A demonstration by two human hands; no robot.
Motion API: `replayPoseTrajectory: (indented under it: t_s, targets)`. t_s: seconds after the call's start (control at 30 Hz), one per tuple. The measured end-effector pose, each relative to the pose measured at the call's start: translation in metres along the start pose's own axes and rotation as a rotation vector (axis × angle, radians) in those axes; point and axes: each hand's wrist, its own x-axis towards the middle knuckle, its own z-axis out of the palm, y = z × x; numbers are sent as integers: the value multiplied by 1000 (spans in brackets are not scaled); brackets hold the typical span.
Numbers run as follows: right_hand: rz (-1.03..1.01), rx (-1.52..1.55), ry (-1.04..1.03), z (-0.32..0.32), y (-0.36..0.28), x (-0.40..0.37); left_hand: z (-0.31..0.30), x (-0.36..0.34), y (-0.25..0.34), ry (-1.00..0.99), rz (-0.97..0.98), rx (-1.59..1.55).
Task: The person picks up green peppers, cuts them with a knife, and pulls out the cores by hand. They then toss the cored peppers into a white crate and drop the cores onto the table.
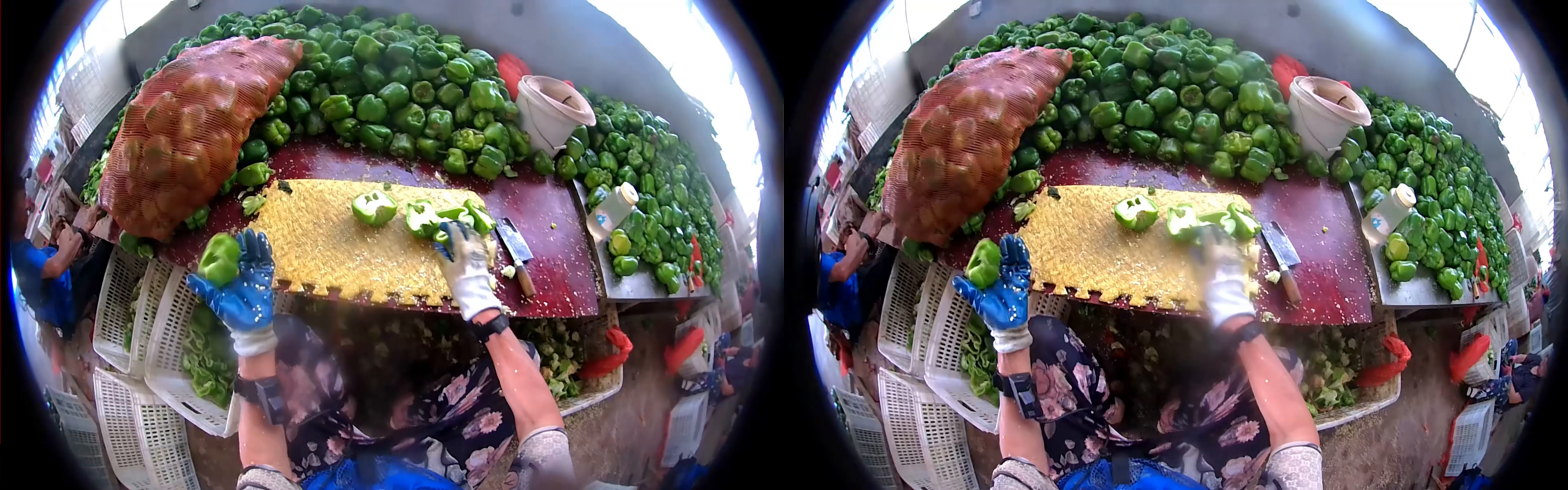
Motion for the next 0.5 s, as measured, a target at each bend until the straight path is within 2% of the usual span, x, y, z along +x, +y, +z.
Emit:
replayPoseTrajectory:
  t_s: [0.03, 0.1, 0.17, 0.2, 0.23, 0.27, 0.3, 0.33, 0.37, 0.4, 0.43, 0.5]
  targets:
    - [-94, 9, 38, 12, -10, 12, -2, 1, 2, 30, 20, 34]
    - [-132, 112, -90, 31, -37, 36, -2, 3, -20, 185, -62, 28]
    - [-103, 17, -229, 79, -34, 67, -15, 17, -45, 306, -154, 148]
    - [-233, -61, -164, 92, -32, 75, -19, 21, -59, 374, -217, 160]
    - [-371, -133, -103, 103, -34, 80, -42, 26, -71, 340, -289, 178]
    - [-218, -99, -362, 92, -54, 93, -61, 25, -81, 307, -335, 113]
    - [-435, -88, -208, 111, -41, 95, -76, 18, -87, 135, -364, 87]
    - [-350, -69, -375, 103, -50, 100, -68, 13, -90, 199, -394, 263]
    - [-364, -182, -372, 110, -48, 106, -85, 13, -101, 195, -364, 350]
    - [-226, -162, -450, 99, -62, 109, -75, 9, -105, 158, -319, 343]
    - [-277, -162, -384, 101, -65, 107, -77, 10, -110, 154, -304, 381]
    - [-332, -194, -323, 106, -62, 102, -44, 11, -113, 272, -290, 655]
